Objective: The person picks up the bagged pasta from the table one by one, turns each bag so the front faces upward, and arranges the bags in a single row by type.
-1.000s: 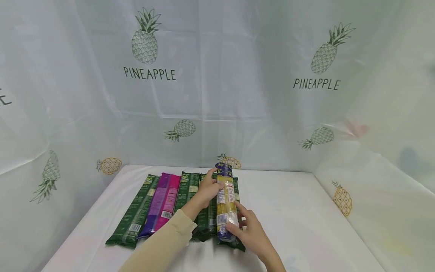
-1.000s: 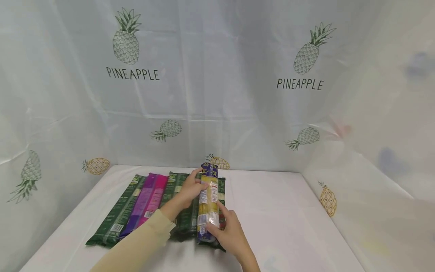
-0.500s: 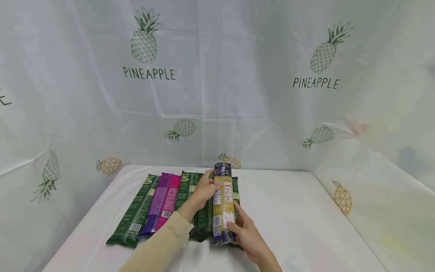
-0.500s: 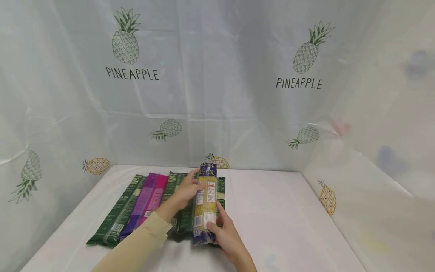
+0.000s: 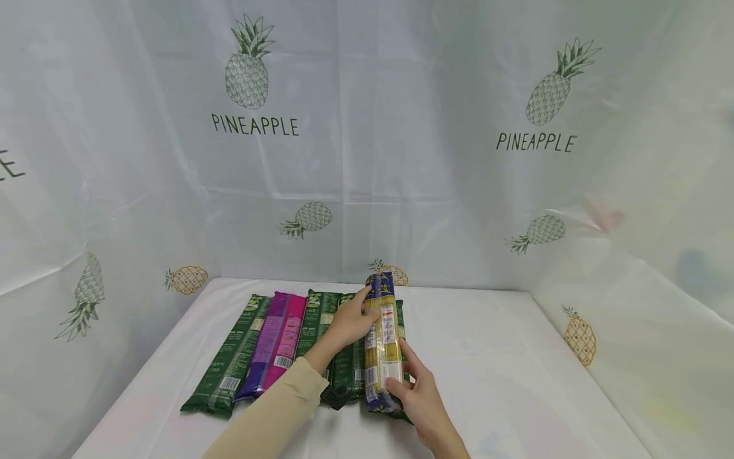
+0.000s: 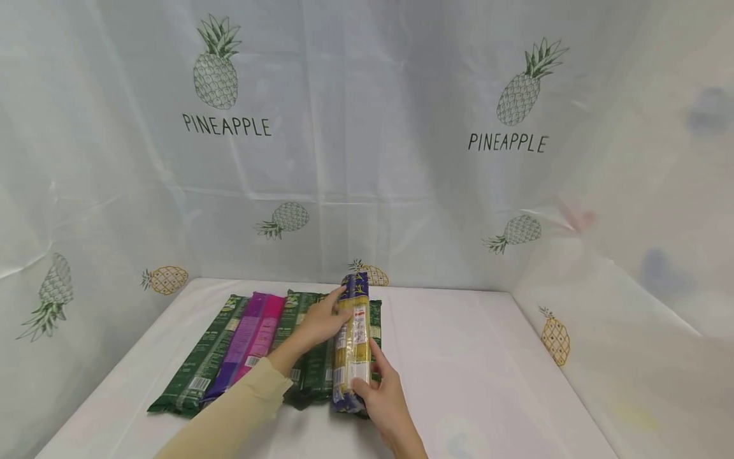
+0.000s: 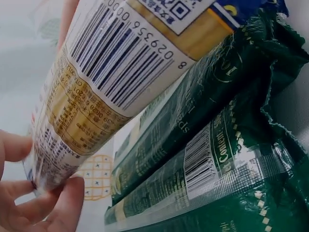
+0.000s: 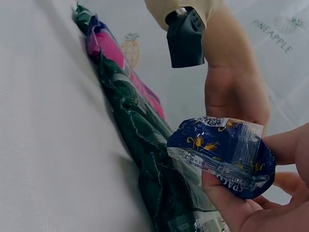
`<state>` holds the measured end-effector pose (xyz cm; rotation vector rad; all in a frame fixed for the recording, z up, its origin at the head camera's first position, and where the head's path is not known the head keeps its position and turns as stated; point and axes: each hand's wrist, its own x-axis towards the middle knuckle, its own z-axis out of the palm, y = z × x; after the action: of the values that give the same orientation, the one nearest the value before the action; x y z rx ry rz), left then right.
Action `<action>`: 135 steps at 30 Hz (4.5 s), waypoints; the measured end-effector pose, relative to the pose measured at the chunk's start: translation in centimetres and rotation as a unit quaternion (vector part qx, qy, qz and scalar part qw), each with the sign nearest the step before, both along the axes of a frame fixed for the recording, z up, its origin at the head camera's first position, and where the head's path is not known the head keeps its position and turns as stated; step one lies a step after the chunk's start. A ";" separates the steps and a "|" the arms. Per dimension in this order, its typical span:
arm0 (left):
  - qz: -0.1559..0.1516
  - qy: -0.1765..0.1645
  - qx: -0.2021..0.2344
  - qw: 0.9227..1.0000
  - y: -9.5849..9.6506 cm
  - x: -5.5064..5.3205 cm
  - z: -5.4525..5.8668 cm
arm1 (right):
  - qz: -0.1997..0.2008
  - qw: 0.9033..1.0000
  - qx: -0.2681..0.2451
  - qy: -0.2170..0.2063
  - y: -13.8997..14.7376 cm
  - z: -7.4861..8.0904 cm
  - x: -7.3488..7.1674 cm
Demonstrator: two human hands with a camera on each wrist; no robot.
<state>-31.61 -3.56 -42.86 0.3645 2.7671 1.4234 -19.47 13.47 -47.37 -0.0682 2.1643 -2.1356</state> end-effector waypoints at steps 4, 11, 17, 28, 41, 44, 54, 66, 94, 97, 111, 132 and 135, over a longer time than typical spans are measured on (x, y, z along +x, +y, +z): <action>-0.005 0.019 -0.020 1.000 -0.1 0.1 0.1 | -0.001 1.000 0.004 0.013 -0.1 0.1 0.3; -0.039 0.015 0.012 0.999 0.0 0.0 0.0 | -0.022 0.998 0.046 0.025 -0.4 0.0 0.2; -0.039 0.036 0.023 0.998 0.4 -0.2 -0.4 | -0.034 0.994 0.095 0.039 -0.6 0.0 0.2; -0.013 -0.026 0.084 0.996 0.7 -0.2 -0.5 | -0.007 0.994 0.108 0.028 -0.3 0.2 0.0; -0.021 -0.061 0.160 0.985 -0.2 -0.5 -0.1 | 0.041 0.997 -0.001 -0.068 0.8 0.5 -0.4; -0.024 -0.075 0.176 0.981 -0.2 -0.3 0.2 | 0.069 0.992 -0.064 -0.089 1.0 0.5 -0.3; -0.028 -0.092 0.185 0.978 -0.1 -0.1 0.5 | 0.102 0.986 -0.100 -0.088 1.0 0.4 -0.1; -0.046 -0.078 0.142 0.986 0.0 -0.4 0.1 | 0.061 0.996 -0.047 -0.049 0.9 0.1 -0.3; -0.101 0.044 -0.019 0.994 -0.3 0.2 0.6 | -0.040 0.995 0.081 0.038 -0.4 0.0 -0.3; -0.104 0.043 -0.016 0.993 -0.3 0.1 0.5 | -0.045 0.994 0.094 0.045 -0.5 0.1 -0.3; -0.046 -0.025 0.059 0.997 0.3 -0.1 0.3 | -0.030 0.992 0.121 0.033 -0.4 0.7 -0.2; -0.039 -0.082 0.183 0.979 -0.6 -0.2 0.6 | 0.090 0.990 -0.085 -0.070 1.1 1.0 -0.7; -0.049 -0.083 0.178 0.979 -0.5 -0.2 0.6 | 0.094 0.989 -0.096 -0.066 1.0 0.7 -0.7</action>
<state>-31.82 -4.06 -42.30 0.3588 2.3276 1.8307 -20.15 14.51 -46.70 -0.1367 1.7992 -2.1669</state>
